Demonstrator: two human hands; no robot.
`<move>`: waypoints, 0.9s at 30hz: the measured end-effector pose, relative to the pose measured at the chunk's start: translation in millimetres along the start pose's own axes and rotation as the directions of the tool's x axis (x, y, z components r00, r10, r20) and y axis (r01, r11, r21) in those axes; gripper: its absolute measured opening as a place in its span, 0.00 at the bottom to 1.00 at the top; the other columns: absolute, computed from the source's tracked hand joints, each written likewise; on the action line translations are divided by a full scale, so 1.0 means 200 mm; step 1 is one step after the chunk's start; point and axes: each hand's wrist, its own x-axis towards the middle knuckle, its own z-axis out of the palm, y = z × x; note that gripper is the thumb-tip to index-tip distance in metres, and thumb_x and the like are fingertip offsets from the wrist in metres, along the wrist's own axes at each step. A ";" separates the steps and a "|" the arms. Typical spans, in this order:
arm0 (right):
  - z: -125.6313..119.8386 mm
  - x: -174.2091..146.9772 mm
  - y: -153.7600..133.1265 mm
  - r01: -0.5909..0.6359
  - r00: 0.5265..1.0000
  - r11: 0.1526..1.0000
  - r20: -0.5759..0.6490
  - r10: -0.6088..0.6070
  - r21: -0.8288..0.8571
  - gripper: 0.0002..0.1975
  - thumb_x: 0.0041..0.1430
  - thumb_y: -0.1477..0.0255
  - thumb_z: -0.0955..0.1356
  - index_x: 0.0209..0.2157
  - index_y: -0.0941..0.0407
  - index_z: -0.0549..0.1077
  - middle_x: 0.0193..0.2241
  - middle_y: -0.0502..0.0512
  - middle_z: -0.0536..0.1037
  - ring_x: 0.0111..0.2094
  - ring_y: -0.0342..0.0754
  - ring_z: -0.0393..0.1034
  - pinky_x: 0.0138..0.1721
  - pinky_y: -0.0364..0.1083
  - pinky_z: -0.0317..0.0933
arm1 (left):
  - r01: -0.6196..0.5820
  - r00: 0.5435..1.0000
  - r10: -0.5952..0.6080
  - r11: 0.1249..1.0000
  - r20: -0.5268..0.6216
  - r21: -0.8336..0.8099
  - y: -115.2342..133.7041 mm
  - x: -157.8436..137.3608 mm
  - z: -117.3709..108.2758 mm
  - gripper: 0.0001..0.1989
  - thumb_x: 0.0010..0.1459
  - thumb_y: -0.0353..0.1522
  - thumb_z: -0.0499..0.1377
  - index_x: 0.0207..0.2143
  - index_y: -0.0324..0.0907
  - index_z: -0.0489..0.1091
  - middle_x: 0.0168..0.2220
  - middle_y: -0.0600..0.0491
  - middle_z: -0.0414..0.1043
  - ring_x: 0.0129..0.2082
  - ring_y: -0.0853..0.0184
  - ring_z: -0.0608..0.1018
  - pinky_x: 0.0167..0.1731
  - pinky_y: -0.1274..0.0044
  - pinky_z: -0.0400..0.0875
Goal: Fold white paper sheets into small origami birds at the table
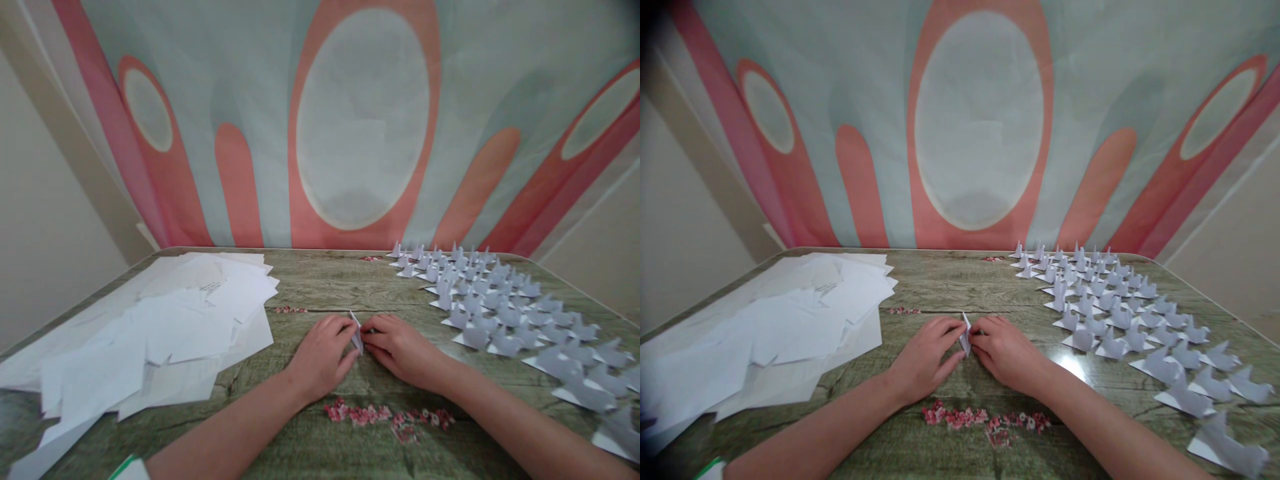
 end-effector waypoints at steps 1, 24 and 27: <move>0.00 0.00 0.00 0.004 1.000 1.000 -0.002 -0.004 0.000 0.10 0.59 0.76 0.62 0.36 0.56 0.75 0.36 0.55 0.73 0.41 0.47 0.65 0.43 0.47 0.58 | -0.005 1.000 0.005 1.000 0.004 0.000 0.00 0.00 0.00 0.18 0.57 0.33 0.54 0.51 0.42 0.61 0.47 0.48 0.65 0.49 0.61 0.65 0.50 0.67 0.61; -0.05 -0.01 0.00 -0.003 0.999 1.000 0.034 0.003 0.004 0.11 0.57 0.74 0.64 0.40 0.53 0.74 0.38 0.54 0.73 0.42 0.47 0.66 0.45 0.47 0.59 | -0.047 0.998 0.044 0.997 0.035 0.063 0.00 0.00 -0.01 0.21 0.56 0.36 0.55 0.53 0.45 0.59 0.50 0.47 0.62 0.54 0.58 0.60 0.53 0.61 0.57; -0.07 -0.01 0.00 -0.003 0.999 0.998 0.052 0.000 0.055 0.11 0.58 0.75 0.63 0.41 0.53 0.74 0.39 0.54 0.74 0.42 0.46 0.67 0.45 0.46 0.59 | -0.042 0.998 0.039 0.996 0.039 0.076 0.00 0.00 0.00 0.22 0.56 0.36 0.55 0.53 0.46 0.59 0.50 0.47 0.61 0.54 0.57 0.60 0.52 0.61 0.58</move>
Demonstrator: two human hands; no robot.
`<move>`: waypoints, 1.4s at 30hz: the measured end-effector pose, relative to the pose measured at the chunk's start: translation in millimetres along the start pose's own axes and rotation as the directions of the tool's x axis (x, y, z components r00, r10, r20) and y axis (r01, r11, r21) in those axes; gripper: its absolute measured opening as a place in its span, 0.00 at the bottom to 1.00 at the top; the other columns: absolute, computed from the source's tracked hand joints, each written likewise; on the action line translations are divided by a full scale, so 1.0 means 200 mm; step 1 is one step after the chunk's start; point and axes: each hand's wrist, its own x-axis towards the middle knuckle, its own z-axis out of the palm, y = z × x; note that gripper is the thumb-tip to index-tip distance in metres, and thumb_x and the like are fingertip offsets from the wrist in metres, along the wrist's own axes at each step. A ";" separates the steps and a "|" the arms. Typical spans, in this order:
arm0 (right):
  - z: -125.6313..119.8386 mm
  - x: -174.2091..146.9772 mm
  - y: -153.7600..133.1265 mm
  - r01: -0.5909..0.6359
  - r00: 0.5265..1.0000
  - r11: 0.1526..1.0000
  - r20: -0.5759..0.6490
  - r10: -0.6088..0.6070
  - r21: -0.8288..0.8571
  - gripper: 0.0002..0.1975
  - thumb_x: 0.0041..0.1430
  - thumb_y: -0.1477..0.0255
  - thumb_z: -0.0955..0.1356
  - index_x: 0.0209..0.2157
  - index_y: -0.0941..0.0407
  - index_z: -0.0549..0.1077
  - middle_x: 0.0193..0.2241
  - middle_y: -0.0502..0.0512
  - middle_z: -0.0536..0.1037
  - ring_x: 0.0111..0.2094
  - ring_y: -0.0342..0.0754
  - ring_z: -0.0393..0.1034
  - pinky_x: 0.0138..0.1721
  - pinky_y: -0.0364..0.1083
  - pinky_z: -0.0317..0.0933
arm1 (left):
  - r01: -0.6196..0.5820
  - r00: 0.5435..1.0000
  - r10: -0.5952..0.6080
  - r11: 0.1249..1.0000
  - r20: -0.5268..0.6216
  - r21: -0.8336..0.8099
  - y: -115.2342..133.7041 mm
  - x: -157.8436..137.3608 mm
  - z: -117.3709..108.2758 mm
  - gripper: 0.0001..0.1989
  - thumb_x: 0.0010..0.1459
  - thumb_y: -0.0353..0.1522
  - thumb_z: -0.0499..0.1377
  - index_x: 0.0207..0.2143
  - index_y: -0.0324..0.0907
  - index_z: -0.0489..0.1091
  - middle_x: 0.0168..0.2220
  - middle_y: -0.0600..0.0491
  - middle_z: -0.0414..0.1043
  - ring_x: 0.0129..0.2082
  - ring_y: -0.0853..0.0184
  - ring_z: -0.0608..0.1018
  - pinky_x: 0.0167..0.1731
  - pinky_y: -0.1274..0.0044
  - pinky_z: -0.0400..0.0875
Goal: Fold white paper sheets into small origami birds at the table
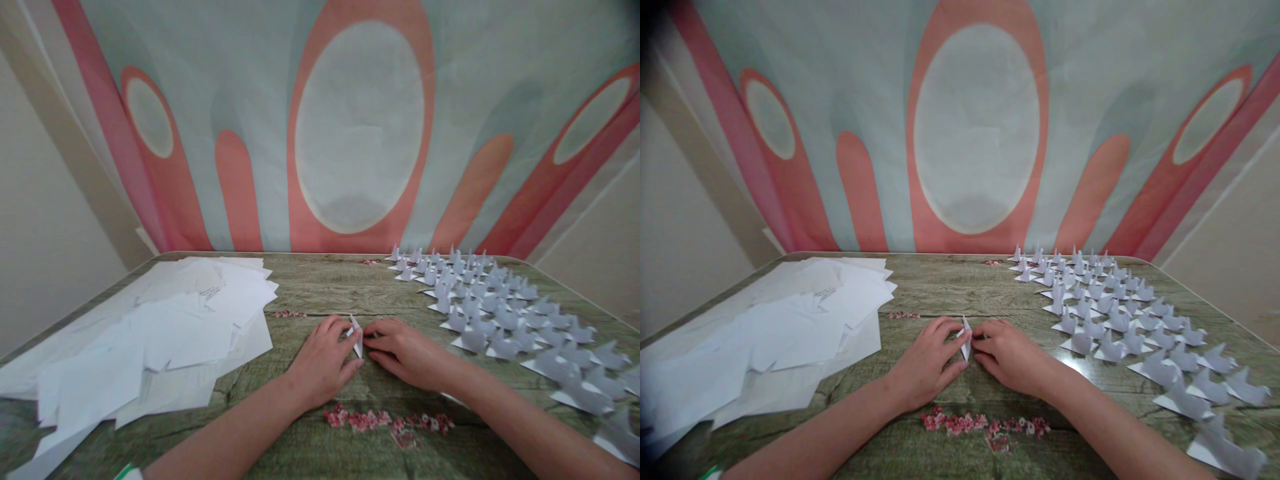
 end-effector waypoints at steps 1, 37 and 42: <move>-0.01 0.00 0.00 -0.001 1.000 1.000 0.008 0.001 0.019 0.12 0.58 0.75 0.63 0.40 0.53 0.75 0.39 0.54 0.75 0.42 0.46 0.67 0.45 0.46 0.60 | 0.003 1.000 -0.003 1.000 0.001 0.003 0.00 0.00 0.00 0.22 0.56 0.36 0.55 0.53 0.46 0.59 0.50 0.47 0.61 0.54 0.57 0.59 0.52 0.62 0.58; 0.13 0.00 0.06 -0.030 0.997 0.980 -0.073 0.016 -0.196 0.17 0.57 0.80 0.61 0.48 0.54 0.69 0.40 0.56 0.72 0.41 0.50 0.63 0.42 0.49 0.60 | -0.037 0.999 0.035 0.985 0.016 0.168 0.03 0.00 0.01 0.19 0.58 0.38 0.53 0.48 0.37 0.64 0.45 0.46 0.68 0.49 0.59 0.65 0.51 0.65 0.58; 0.12 -0.01 0.05 0.013 0.999 0.939 -0.033 -0.026 -0.344 0.13 0.58 0.75 0.64 0.46 0.56 0.70 0.38 0.56 0.73 0.40 0.50 0.64 0.41 0.49 0.60 | -0.031 1.000 0.031 0.989 0.004 0.143 0.02 0.01 0.02 0.17 0.58 0.38 0.53 0.46 0.36 0.66 0.44 0.47 0.70 0.48 0.59 0.66 0.50 0.66 0.59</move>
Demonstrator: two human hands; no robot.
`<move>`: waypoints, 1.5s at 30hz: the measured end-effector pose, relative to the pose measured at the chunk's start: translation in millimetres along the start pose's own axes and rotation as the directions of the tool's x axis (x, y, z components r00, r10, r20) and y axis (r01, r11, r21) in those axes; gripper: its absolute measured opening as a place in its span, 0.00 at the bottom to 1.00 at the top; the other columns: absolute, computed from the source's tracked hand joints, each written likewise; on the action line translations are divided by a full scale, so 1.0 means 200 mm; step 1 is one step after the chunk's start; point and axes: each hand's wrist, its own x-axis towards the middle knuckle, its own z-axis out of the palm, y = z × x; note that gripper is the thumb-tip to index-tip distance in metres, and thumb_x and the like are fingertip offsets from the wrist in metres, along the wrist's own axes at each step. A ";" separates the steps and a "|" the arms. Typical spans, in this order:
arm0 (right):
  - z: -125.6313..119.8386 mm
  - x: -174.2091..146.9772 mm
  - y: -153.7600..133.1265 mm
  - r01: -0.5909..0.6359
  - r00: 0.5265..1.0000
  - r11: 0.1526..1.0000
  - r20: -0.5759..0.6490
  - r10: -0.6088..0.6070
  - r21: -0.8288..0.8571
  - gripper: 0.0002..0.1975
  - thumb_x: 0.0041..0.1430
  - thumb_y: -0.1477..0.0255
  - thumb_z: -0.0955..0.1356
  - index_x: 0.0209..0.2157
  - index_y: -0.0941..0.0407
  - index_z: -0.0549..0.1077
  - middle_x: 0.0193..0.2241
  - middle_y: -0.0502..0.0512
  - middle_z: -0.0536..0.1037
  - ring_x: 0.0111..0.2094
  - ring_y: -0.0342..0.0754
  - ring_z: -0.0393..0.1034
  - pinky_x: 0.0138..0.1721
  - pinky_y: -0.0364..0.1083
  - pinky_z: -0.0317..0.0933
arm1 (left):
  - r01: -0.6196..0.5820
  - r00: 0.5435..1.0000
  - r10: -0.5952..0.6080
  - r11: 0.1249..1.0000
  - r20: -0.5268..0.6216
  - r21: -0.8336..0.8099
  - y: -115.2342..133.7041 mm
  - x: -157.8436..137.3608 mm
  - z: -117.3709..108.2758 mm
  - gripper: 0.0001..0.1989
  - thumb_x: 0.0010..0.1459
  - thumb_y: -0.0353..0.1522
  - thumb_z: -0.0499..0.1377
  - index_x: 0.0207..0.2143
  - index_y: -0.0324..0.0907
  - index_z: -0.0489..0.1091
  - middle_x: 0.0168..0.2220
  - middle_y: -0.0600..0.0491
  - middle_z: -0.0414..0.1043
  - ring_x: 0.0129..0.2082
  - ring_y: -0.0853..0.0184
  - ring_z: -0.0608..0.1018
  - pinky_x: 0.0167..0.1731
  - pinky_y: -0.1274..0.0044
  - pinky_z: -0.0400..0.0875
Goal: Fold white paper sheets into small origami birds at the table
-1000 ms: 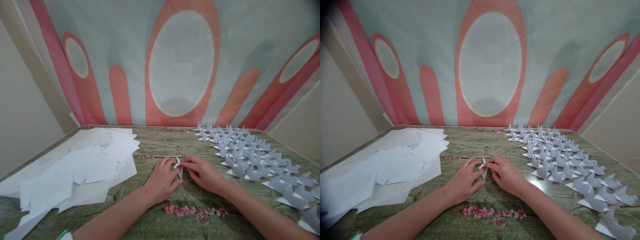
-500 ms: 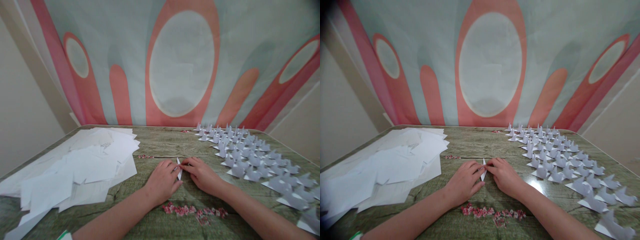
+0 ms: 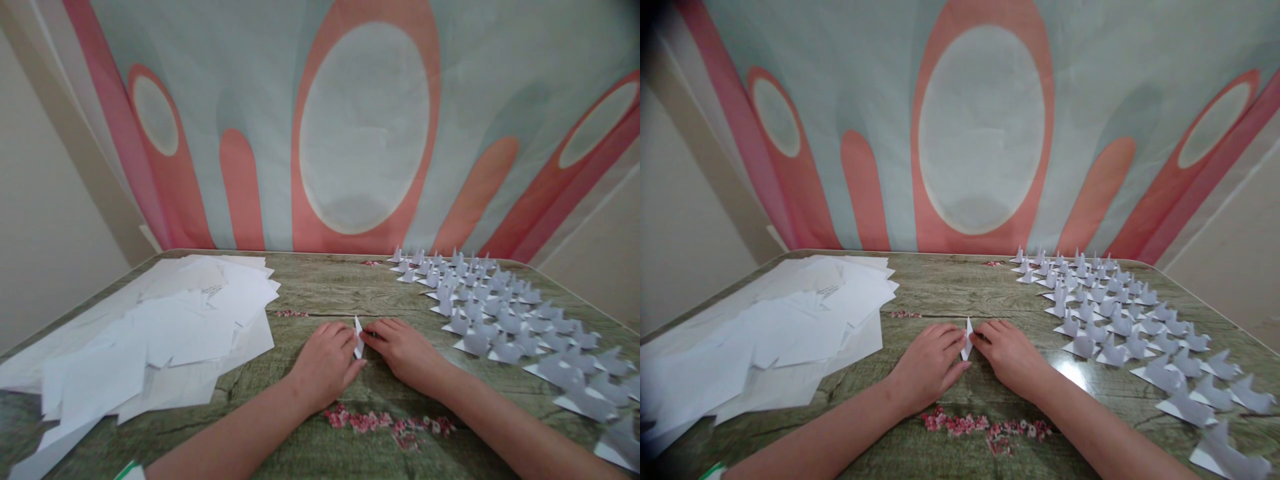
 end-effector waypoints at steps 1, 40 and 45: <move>-0.01 0.00 -0.01 0.001 1.000 1.000 0.003 -0.001 -0.030 0.13 0.58 0.75 0.64 0.45 0.56 0.70 0.38 0.56 0.73 0.39 0.50 0.65 0.40 0.49 0.60 | 0.004 1.000 -0.004 1.000 -0.004 -0.008 0.00 0.00 0.00 0.17 0.58 0.38 0.53 0.45 0.36 0.67 0.44 0.47 0.70 0.48 0.60 0.67 0.50 0.66 0.59; -0.02 0.03 -0.03 -0.239 0.843 0.465 -0.055 0.535 0.853 0.12 0.58 0.63 0.64 0.31 0.57 0.73 0.26 0.51 0.75 0.29 0.44 0.67 0.30 0.42 0.61 | 0.218 0.917 -0.379 0.210 0.126 -0.953 -0.04 0.19 0.04 0.10 0.49 0.37 0.61 0.29 0.37 0.72 0.28 0.54 0.72 0.29 0.69 0.72 0.33 0.79 0.64; -0.03 0.02 -0.03 -0.221 0.835 0.520 -0.115 0.538 0.825 0.12 0.58 0.65 0.63 0.29 0.57 0.74 0.24 0.50 0.74 0.28 0.44 0.66 0.30 0.41 0.60 | 0.200 0.921 -0.376 0.221 0.106 -0.954 -0.05 0.18 0.06 0.11 0.51 0.38 0.60 0.29 0.37 0.72 0.28 0.53 0.72 0.30 0.69 0.72 0.33 0.78 0.64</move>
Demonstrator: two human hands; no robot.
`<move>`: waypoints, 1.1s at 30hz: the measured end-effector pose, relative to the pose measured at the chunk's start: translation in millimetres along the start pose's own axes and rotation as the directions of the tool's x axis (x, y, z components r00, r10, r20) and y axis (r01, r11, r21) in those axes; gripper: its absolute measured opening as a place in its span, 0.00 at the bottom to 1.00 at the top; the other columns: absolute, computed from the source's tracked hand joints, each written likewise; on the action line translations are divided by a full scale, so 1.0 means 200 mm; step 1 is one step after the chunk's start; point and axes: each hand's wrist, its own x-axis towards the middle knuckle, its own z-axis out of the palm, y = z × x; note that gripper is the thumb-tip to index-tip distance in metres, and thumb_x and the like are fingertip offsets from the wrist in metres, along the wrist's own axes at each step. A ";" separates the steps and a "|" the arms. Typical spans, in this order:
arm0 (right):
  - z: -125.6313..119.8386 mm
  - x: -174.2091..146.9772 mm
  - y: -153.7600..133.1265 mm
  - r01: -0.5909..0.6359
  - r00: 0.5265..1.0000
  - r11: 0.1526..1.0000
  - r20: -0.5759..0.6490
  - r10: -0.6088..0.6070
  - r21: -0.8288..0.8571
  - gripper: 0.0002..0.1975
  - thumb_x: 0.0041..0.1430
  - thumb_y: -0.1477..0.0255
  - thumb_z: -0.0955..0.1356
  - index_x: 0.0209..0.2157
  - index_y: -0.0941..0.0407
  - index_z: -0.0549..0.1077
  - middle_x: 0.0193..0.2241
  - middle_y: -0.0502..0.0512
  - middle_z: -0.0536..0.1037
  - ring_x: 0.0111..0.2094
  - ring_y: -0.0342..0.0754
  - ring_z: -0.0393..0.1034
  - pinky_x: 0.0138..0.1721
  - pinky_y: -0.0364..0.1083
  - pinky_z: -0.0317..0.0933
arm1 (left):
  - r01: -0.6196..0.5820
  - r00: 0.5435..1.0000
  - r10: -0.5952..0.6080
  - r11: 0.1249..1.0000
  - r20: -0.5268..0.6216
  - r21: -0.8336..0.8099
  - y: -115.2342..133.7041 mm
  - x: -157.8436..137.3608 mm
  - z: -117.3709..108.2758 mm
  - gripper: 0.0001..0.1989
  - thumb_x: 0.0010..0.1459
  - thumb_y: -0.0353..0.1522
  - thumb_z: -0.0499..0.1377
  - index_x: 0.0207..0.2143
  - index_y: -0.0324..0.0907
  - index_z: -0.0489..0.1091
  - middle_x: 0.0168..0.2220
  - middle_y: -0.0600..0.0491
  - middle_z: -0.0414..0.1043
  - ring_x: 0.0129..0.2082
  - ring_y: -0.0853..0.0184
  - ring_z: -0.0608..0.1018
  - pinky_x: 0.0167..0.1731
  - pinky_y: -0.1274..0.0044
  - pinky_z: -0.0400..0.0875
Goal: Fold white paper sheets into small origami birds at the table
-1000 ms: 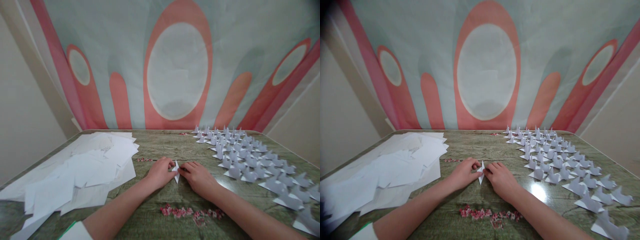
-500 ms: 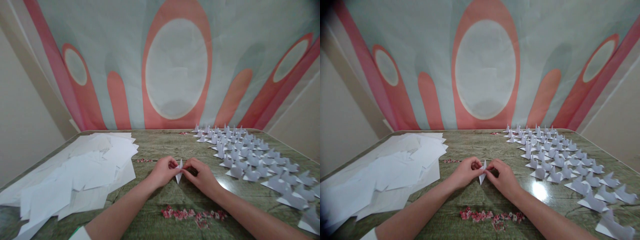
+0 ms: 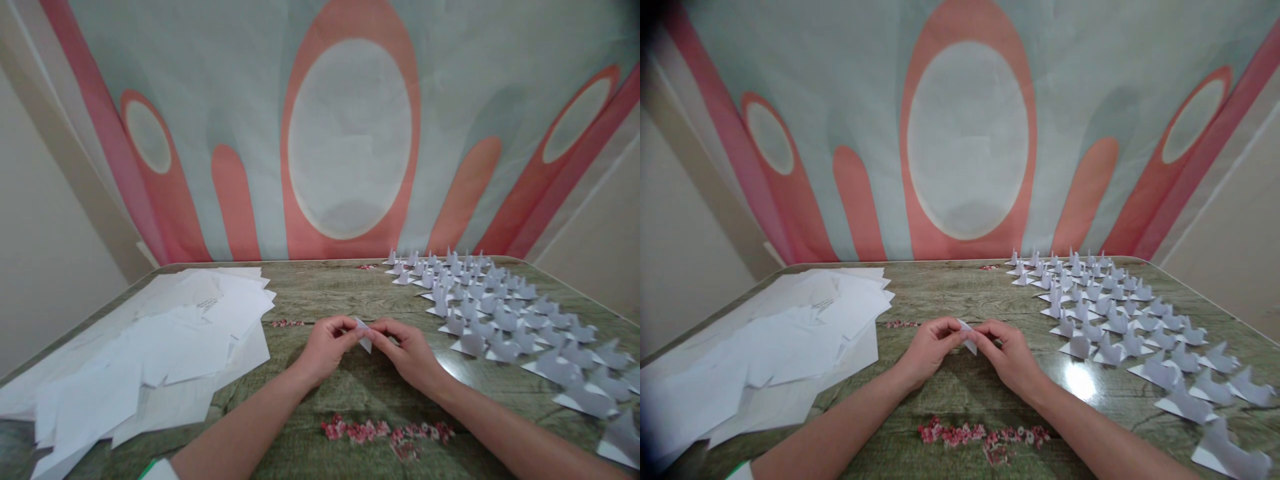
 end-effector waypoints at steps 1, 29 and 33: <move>0.00 0.00 0.00 0.017 1.000 1.000 -0.009 -0.017 -0.010 0.12 0.58 0.65 0.63 0.28 0.57 0.73 0.24 0.50 0.73 0.27 0.43 0.66 0.30 0.41 0.60 | -0.006 1.000 0.006 1.000 0.001 0.013 0.00 0.00 0.00 0.12 0.51 0.38 0.60 0.29 0.37 0.72 0.28 0.52 0.72 0.30 0.69 0.71 0.33 0.78 0.64; -0.04 -0.02 0.02 0.442 0.862 0.768 -0.017 -0.507 -0.463 0.05 0.58 0.73 0.64 0.29 0.55 0.71 0.27 0.53 0.75 0.29 0.44 0.68 0.33 0.45 0.59 | -0.165 0.984 0.168 0.984 -0.052 0.071 0.09 -0.02 -0.02 0.08 0.45 0.35 0.65 0.23 0.38 0.75 0.27 0.51 0.74 0.30 0.67 0.74 0.35 0.75 0.67; -0.03 -0.02 0.01 0.423 0.874 0.800 -0.043 -0.485 -0.425 0.05 0.58 0.72 0.64 0.29 0.55 0.71 0.27 0.53 0.75 0.29 0.44 0.68 0.33 0.45 0.60 | -0.126 0.992 0.127 0.992 -0.028 0.028 0.09 -0.02 -0.02 0.08 0.46 0.34 0.65 0.24 0.37 0.75 0.27 0.51 0.74 0.30 0.68 0.74 0.35 0.76 0.67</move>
